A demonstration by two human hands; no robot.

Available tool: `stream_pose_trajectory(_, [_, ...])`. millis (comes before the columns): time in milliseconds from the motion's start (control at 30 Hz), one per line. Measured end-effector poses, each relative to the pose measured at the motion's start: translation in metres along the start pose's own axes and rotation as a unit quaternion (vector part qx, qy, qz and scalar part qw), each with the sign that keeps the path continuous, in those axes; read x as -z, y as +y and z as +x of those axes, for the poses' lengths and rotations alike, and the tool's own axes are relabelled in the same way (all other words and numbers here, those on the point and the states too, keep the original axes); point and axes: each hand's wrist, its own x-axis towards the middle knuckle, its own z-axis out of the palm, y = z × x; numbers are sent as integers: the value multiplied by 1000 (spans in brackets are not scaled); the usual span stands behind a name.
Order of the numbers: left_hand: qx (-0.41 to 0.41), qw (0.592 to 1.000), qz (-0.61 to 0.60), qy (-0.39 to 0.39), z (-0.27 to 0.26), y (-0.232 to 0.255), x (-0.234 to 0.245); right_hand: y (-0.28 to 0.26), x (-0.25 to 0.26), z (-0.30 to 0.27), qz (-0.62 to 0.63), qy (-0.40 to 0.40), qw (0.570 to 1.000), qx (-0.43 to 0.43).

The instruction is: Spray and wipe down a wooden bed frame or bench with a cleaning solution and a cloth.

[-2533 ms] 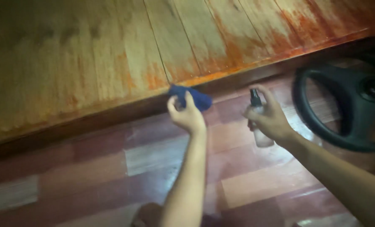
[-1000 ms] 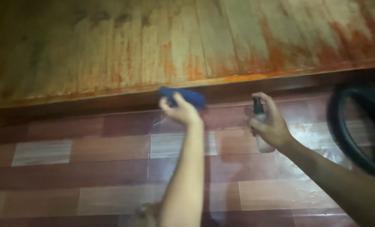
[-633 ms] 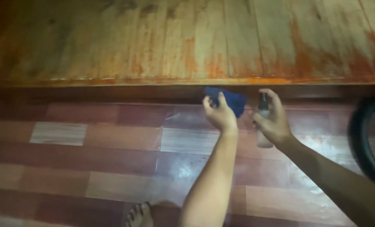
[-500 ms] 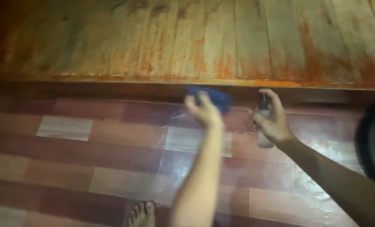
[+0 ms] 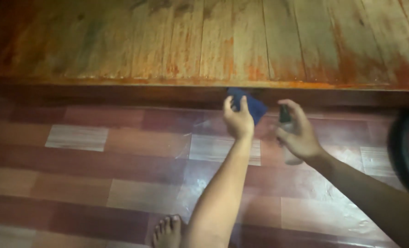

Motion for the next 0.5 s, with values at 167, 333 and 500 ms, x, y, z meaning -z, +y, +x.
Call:
stream_pose_trajectory(167, [50, 993, -98, 41, 37, 29, 38, 5, -25, 10, 13, -53, 997, 54])
stream_pose_trajectory(333, [-29, 981, -44, 185, 58, 27, 41, 2, -29, 13, 29, -36, 999, 5])
stream_pose_trajectory(500, [-239, 967, 4, 89, -4, 8, -15, 1, -3, 1, 24, 42, 999, -6])
